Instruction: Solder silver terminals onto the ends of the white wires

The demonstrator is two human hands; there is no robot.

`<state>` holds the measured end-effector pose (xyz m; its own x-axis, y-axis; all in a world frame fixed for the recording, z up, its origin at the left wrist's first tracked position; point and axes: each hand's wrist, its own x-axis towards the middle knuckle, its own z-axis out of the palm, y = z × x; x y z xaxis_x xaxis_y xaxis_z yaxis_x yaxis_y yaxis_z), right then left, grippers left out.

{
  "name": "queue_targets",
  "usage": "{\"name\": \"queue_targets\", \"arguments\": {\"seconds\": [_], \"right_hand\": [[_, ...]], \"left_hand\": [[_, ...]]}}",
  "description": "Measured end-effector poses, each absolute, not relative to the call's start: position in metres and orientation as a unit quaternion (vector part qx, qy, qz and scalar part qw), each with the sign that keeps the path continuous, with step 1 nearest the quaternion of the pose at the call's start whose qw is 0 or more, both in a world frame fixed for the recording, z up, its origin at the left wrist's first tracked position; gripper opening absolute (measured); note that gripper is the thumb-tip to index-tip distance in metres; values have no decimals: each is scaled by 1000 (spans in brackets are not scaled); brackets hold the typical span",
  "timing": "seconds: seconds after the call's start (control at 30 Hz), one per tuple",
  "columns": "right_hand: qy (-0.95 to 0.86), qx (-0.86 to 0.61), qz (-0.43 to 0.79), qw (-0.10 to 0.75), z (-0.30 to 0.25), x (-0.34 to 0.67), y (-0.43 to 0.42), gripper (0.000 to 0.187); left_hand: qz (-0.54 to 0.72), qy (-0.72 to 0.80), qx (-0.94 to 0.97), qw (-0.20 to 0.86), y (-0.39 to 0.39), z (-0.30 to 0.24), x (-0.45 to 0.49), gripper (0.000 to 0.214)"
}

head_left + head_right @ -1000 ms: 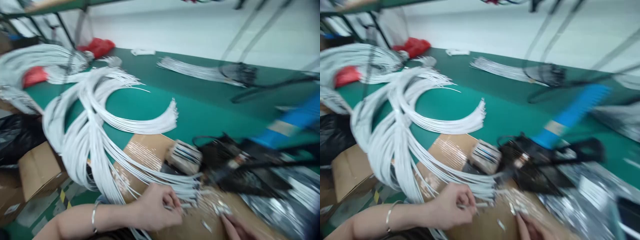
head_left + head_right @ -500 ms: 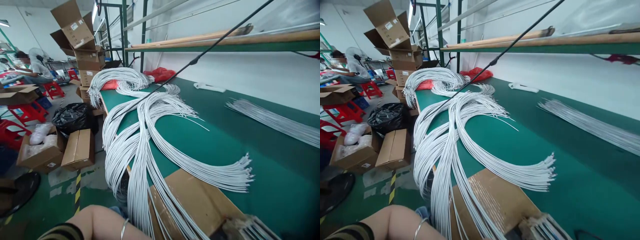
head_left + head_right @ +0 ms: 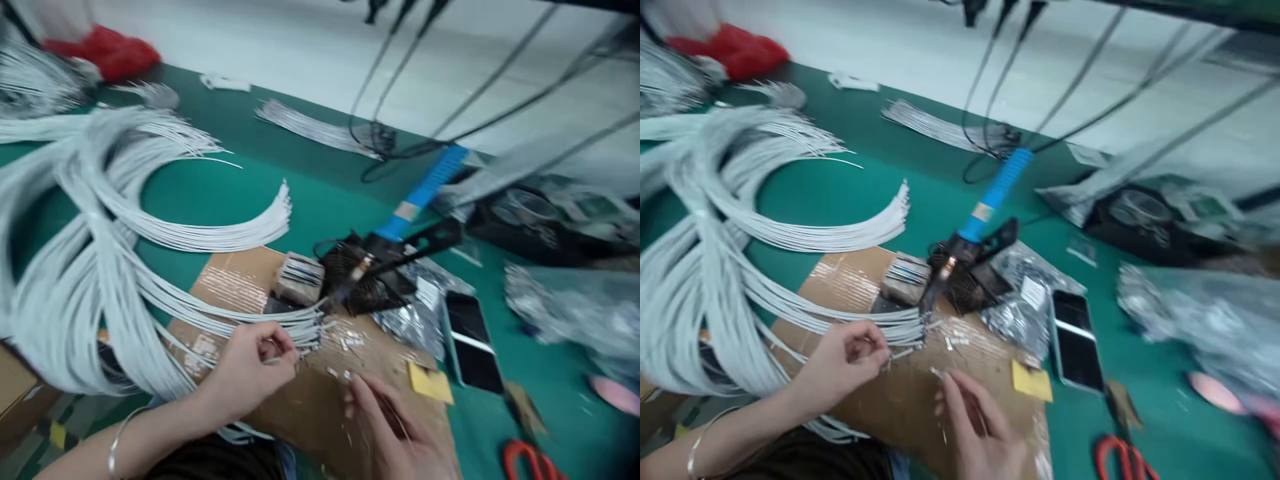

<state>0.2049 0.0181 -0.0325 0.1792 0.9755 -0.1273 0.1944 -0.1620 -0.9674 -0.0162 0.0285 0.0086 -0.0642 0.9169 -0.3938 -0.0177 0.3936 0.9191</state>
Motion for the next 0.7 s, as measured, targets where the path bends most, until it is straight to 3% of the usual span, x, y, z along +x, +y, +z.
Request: {"name": "queue_targets", "arguments": {"seconds": [0.23, 0.7], "right_hand": [[-404, -566, 533, 482, -24, 154, 24, 18], [-398, -513, 593, 476, -16, 141, 32, 8]], "left_hand": [[370, 616, 380, 583, 30, 5, -18, 19], [401, 631, 350, 565, 33, 19, -14, 12]]}}
